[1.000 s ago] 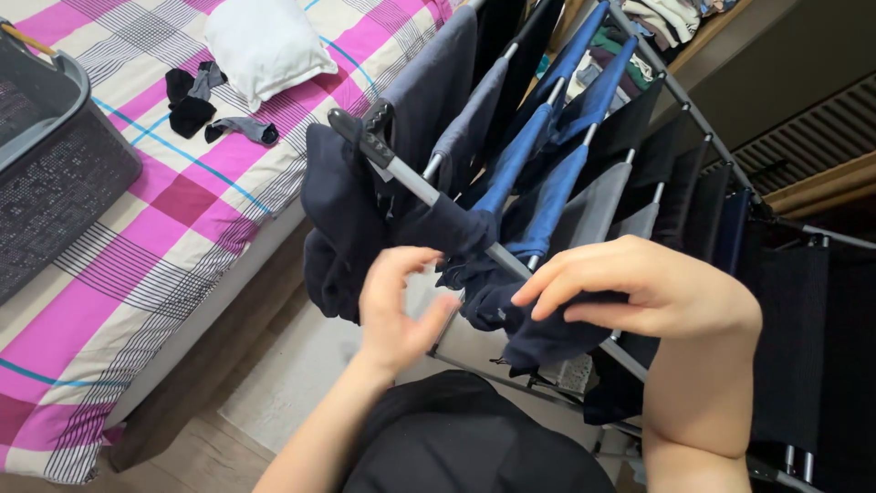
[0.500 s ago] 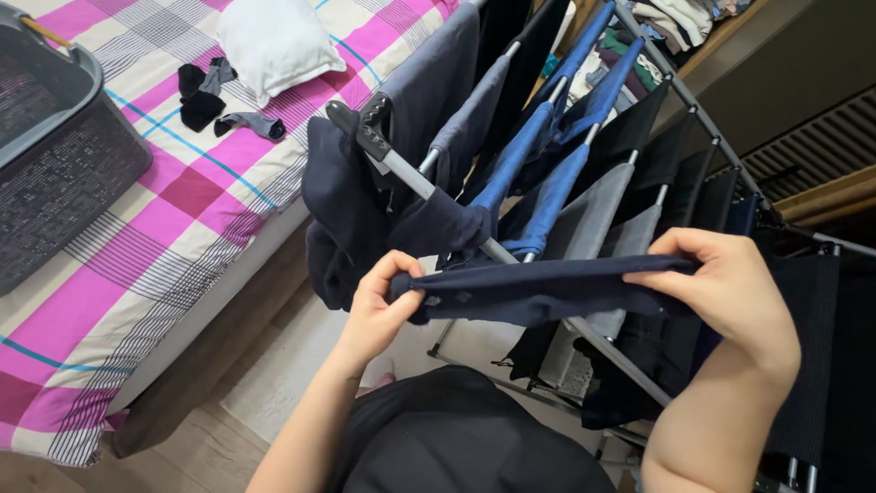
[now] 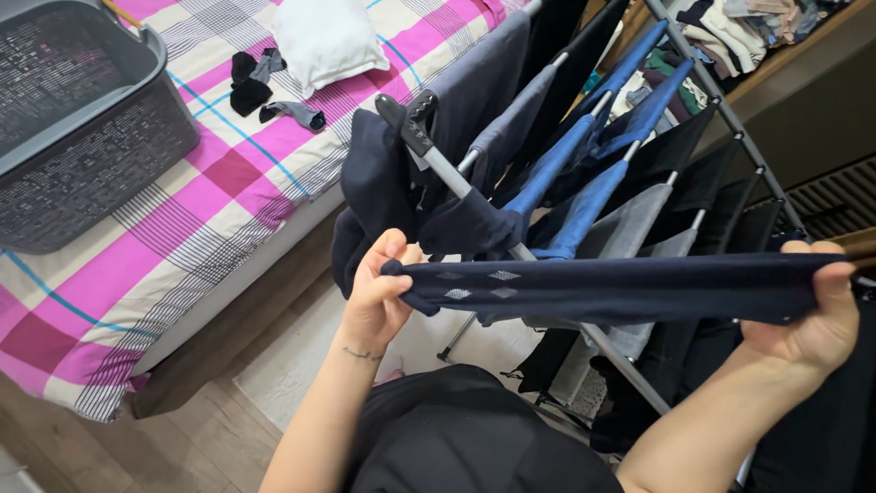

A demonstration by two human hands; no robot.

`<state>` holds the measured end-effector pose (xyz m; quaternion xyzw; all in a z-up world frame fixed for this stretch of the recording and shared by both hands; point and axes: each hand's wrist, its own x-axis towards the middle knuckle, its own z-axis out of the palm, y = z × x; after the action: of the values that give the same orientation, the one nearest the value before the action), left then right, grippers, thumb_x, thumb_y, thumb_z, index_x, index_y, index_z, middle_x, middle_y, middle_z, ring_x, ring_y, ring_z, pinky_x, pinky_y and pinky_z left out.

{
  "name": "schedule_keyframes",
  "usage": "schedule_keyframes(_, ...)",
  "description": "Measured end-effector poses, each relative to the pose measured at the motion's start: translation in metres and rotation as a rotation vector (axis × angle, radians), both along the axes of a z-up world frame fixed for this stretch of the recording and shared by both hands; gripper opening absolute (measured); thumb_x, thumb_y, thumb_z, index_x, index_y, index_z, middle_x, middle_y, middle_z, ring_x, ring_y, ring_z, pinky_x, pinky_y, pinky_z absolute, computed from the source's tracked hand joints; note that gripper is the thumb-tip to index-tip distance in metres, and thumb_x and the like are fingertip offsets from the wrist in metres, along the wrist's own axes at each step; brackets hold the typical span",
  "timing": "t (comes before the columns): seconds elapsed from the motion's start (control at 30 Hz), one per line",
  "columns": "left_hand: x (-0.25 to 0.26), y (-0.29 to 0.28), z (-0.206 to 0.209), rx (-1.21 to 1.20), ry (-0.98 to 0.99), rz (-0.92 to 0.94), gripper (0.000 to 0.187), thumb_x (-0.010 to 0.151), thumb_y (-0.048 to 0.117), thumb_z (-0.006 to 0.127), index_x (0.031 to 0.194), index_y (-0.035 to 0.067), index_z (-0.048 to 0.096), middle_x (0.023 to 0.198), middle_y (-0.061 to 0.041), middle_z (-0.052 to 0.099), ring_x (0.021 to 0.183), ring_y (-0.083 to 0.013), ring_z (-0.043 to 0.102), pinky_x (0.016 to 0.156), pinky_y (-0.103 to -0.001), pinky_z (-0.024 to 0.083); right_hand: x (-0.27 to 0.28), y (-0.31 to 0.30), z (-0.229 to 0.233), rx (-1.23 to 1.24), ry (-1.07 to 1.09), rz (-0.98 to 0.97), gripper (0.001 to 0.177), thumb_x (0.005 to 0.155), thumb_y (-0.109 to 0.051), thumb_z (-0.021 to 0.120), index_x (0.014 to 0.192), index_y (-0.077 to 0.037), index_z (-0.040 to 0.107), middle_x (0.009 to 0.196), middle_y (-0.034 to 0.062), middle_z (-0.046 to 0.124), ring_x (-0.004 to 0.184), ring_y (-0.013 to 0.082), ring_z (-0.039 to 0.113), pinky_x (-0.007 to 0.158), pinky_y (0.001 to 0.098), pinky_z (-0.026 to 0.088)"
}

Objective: Hanging clothes and socks from a laundry basket onto a drying rack.

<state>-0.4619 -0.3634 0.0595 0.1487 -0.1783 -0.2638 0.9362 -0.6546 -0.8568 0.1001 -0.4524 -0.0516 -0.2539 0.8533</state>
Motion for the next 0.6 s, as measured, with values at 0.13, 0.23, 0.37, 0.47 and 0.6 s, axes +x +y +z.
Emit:
schedule_keyframes(0.13, 0.003, 0.014, -0.008, 0.091, -0.005, -0.015, 0.037, 0.081, -0.014, 0.065, 0.105, 0.012, 0.054, 0.080, 0.006, 0.043, 0.075, -0.0063, 0.045, 0.071, -0.022, 0.040, -0.006, -0.034, -0.019, 0.154, -0.013, -0.056, 0.023, 0.108, -0.020, 0.073, 0.096, -0.010, 0.057, 0.089, -0.0013, 0.053, 0.082, 0.0117, 0.056, 0.090, 0.0347, 0.054)
schedule_keyframes(0.23, 0.002, 0.025, 0.019, 0.381, -0.239, 0.078, 0.038, 0.079, -0.016, 0.063, 0.108, 0.009, 0.064, 0.085, 0.006, 0.045, 0.075, -0.0033, 0.044, 0.070, -0.019, 0.038, -0.003, -0.038, -0.018, 0.138, -0.018, -0.034, 0.023, 0.107, -0.020, 0.073, 0.093, -0.011, 0.056, 0.087, -0.0022, 0.052, 0.081, 0.0109, 0.056, 0.089, 0.0341, 0.054)
schedule_keyframes(0.37, 0.000, 0.027, 0.019, 0.776, -0.539, 0.409, 0.027, 0.080, -0.013, 0.058, 0.095, 0.005, 0.071, 0.100, 0.000, 0.056, 0.080, -0.0030, 0.047, 0.067, -0.019, 0.037, 0.000, -0.029, -0.009, -0.038, -0.053, 0.004, 0.024, 0.107, -0.017, 0.075, 0.091, -0.010, 0.059, 0.086, -0.0013, 0.055, 0.080, 0.0099, 0.055, 0.091, 0.0351, 0.055)
schedule_keyframes(0.47, 0.002, 0.020, 0.001, 0.613, -0.361, 0.559, 0.020, 0.086, -0.010, 0.063, 0.083, 0.009, 0.061, 0.105, -0.003, 0.063, 0.086, -0.0054, 0.056, 0.076, -0.022, 0.045, 0.004, -0.027, -0.011, -0.134, -0.021, -0.011, 0.021, 0.106, -0.012, 0.077, 0.095, -0.005, 0.062, 0.090, 0.0044, 0.059, 0.082, 0.0137, 0.057, 0.090, 0.0353, 0.054)
schedule_keyframes(0.6, 0.008, 0.020, -0.049, 0.228, -0.110, 0.417, 0.026, 0.100, -0.007, 0.067, 0.088, 0.013, 0.055, 0.102, -0.005, 0.066, 0.089, -0.0096, 0.062, 0.082, -0.025, 0.052, 0.025, 0.012, 0.005, -0.197, 0.097, -0.015, 0.018, 0.102, -0.007, 0.082, 0.102, -0.002, 0.064, 0.101, 0.0107, 0.066, 0.091, 0.0197, 0.064, 0.092, 0.0348, 0.055)
